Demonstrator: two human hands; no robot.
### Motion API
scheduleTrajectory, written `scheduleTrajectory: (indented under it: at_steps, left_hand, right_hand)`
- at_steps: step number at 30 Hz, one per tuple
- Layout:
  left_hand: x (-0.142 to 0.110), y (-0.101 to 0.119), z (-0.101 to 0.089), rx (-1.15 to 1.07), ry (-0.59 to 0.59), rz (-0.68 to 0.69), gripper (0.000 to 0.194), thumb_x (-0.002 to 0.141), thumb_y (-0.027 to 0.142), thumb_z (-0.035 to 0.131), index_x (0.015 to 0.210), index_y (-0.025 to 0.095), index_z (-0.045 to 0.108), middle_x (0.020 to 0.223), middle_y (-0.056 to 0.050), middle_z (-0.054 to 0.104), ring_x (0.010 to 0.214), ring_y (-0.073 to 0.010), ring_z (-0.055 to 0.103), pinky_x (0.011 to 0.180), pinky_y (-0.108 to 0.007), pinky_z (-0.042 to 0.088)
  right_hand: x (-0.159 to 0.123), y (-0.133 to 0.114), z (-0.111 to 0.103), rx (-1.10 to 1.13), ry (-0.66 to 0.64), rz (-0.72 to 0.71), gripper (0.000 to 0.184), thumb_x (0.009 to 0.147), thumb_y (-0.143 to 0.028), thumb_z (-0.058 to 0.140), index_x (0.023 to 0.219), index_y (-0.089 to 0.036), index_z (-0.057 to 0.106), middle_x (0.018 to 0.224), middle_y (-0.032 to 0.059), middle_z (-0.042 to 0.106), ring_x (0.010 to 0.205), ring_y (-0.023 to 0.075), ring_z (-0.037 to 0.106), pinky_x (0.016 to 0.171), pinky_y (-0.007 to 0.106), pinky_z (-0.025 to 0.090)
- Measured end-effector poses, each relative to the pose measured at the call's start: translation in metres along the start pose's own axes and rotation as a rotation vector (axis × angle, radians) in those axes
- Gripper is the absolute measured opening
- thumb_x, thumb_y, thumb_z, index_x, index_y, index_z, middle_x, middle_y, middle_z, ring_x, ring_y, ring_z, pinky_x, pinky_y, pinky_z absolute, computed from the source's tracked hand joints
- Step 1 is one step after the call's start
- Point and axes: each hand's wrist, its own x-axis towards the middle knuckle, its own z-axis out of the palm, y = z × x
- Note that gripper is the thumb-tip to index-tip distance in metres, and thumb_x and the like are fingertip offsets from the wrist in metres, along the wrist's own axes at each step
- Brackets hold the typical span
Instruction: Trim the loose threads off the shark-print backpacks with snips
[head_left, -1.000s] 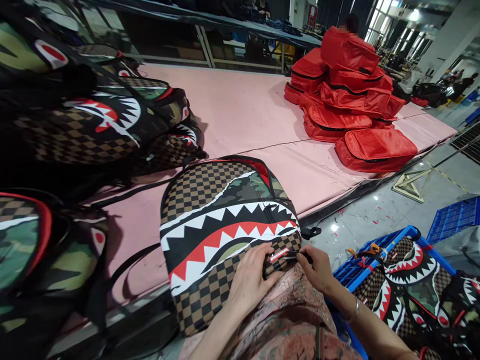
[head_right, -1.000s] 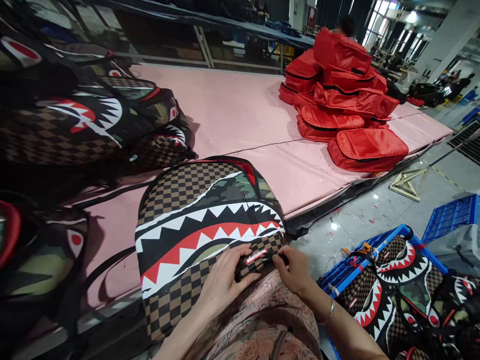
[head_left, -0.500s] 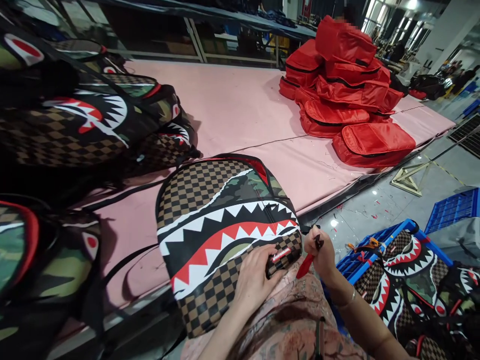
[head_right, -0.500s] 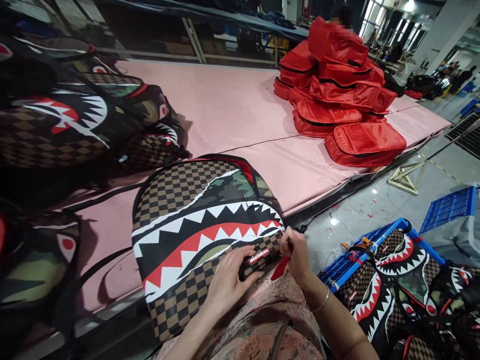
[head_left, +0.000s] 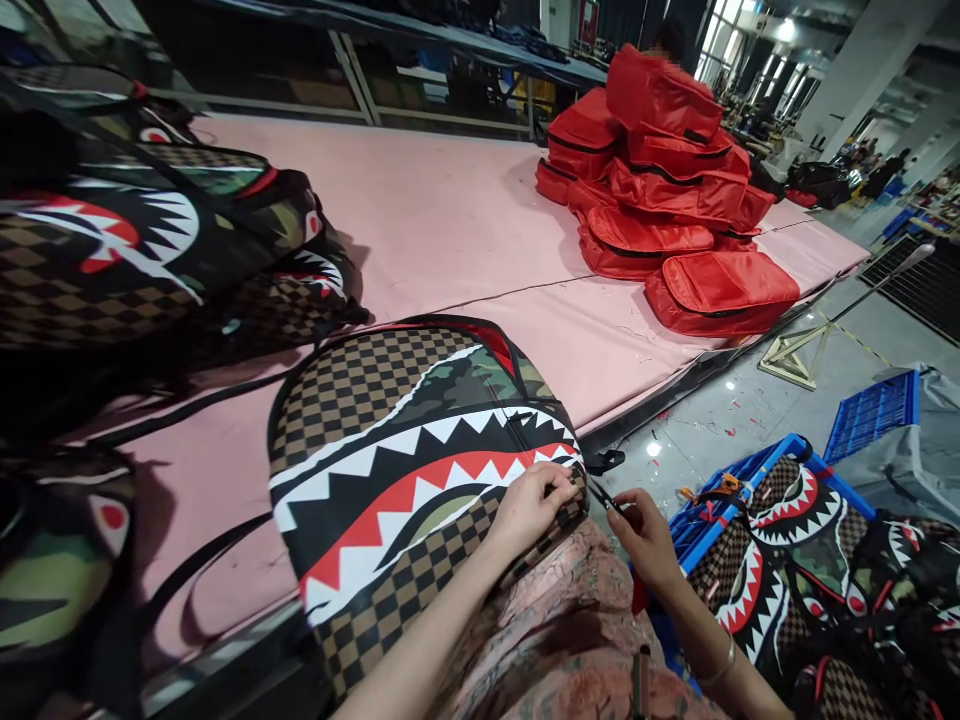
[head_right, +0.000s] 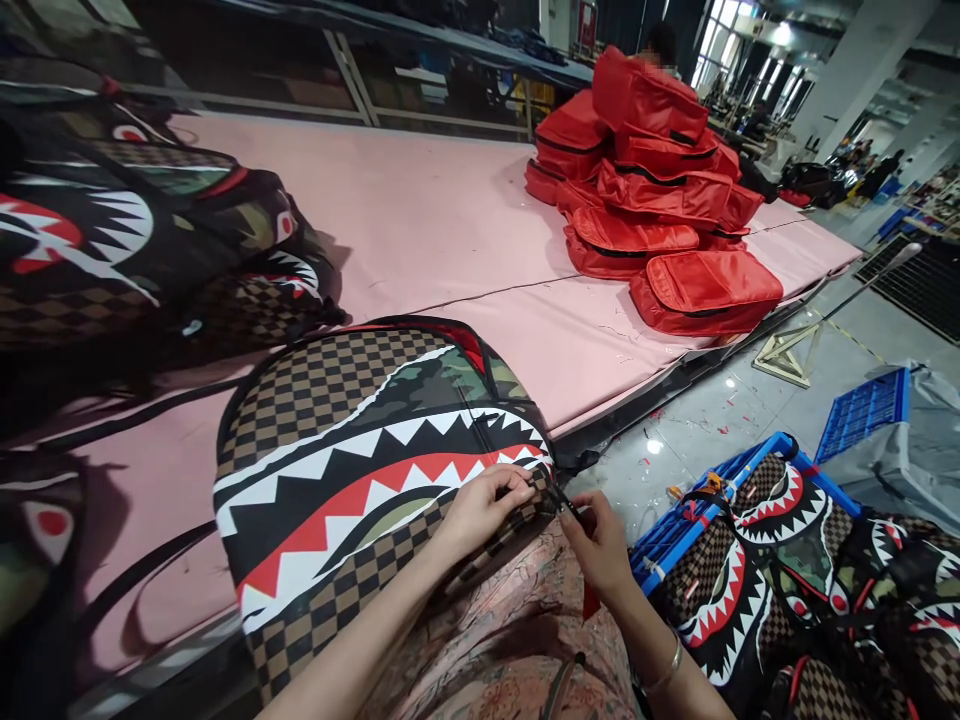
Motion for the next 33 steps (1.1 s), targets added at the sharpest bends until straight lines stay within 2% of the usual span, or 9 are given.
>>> scheduleTrajectory:
  at_steps: [5,11,14,17,20,22,24,28,33]
  left_hand:
    - [0.003,-0.012,-0.003,-0.096,0.023,-0.044,0.023,0.072,0.035,0.051,0.056,0.019,0.053,0.094,-0.009,0.066,0.086,-0.0226,0.061,0.082,-0.039,0.044]
    - [-0.001,-0.015,0.002,-0.135,0.08,-0.034,0.022,0.071,0.034,0.052,0.055,0.019,0.052,0.092,-0.009,0.064,0.087,-0.0228,0.059,0.084,-0.041,0.043]
    - [-0.002,-0.011,0.002,-0.137,0.082,-0.022,0.021,0.07,0.033,0.054,0.055,0.019,0.053,0.088,-0.009,0.064,0.084,-0.0231,0.059,0.084,-0.041,0.042]
    - [0.001,-0.003,-0.001,-0.15,0.072,-0.011,0.024,0.073,0.037,0.052,0.058,0.018,0.054,0.087,-0.008,0.064,0.084,-0.023,0.059,0.082,-0.04,0.044]
    - [0.01,0.006,-0.008,-0.186,-0.01,0.04,0.04,0.083,0.044,0.037,0.063,0.018,0.06,0.092,-0.008,0.065,0.087,-0.0213,0.059,0.081,-0.035,0.046]
    - [0.017,0.008,-0.015,-0.084,-0.068,0.097,0.05,0.087,0.044,0.024,0.076,0.018,0.065,0.106,-0.008,0.062,0.099,-0.0209,0.056,0.088,-0.034,0.043]
    - [0.023,0.007,-0.022,0.098,-0.113,0.125,0.047,0.087,0.043,0.026,0.085,0.018,0.066,0.115,-0.009,0.058,0.108,-0.023,0.051,0.094,-0.038,0.038]
    - [0.024,0.002,-0.029,0.254,-0.198,0.127,0.031,0.078,0.043,0.047,0.067,0.021,0.066,0.104,-0.009,0.064,0.106,-0.0282,0.051,0.091,-0.042,0.039]
    - [0.019,-0.012,-0.021,0.305,-0.206,0.203,0.028,0.074,0.041,0.05,0.06,0.021,0.063,0.106,-0.007,0.063,0.103,-0.0281,0.053,0.089,-0.043,0.04]
  right_hand:
    - [-0.01,-0.014,0.006,-0.26,-0.106,-0.139,0.018,0.083,-0.036,0.048,0.083,-0.019,0.055,0.051,-0.0056,0.043,0.047,0.0107,0.039,0.047,0.023,0.024]
    - [-0.006,-0.026,0.02,-0.506,-0.086,-0.285,0.015,0.084,-0.031,0.045,0.086,-0.02,0.056,0.062,0.0003,0.057,0.051,0.0148,0.049,0.05,0.025,0.025]
    - [-0.003,-0.027,0.022,-0.528,-0.114,-0.273,0.015,0.084,-0.03,0.044,0.083,-0.02,0.055,0.062,0.0004,0.057,0.052,0.0154,0.05,0.05,0.025,0.025]
    - [-0.001,-0.024,0.019,-0.395,-0.139,-0.215,0.015,0.084,-0.031,0.045,0.078,-0.02,0.054,0.059,-0.0015,0.053,0.052,0.0138,0.048,0.05,0.024,0.026]
    - [-0.001,-0.018,0.015,-0.204,-0.106,-0.08,0.017,0.083,-0.036,0.046,0.078,-0.02,0.051,0.054,-0.005,0.046,0.048,0.0112,0.042,0.047,0.022,0.027]
    - [-0.002,-0.014,0.012,-0.124,-0.101,0.008,0.019,0.082,-0.038,0.047,0.078,-0.019,0.049,0.051,-0.0066,0.042,0.046,0.0099,0.039,0.045,0.02,0.026]
    - [-0.004,-0.012,0.01,-0.104,-0.121,0.066,0.019,0.081,-0.038,0.049,0.075,-0.019,0.048,0.049,-0.0077,0.039,0.045,0.009,0.037,0.044,0.02,0.025]
    - [-0.004,-0.02,0.009,-0.216,-0.142,0.091,0.018,0.08,-0.035,0.047,0.073,-0.019,0.048,0.047,-0.0078,0.039,0.045,0.009,0.037,0.045,0.02,0.025]
    - [-0.003,-0.046,0.011,-0.508,-0.128,0.08,0.016,0.081,-0.032,0.046,0.078,-0.019,0.055,0.056,-0.0022,0.055,0.052,0.0127,0.051,0.048,0.022,0.028]
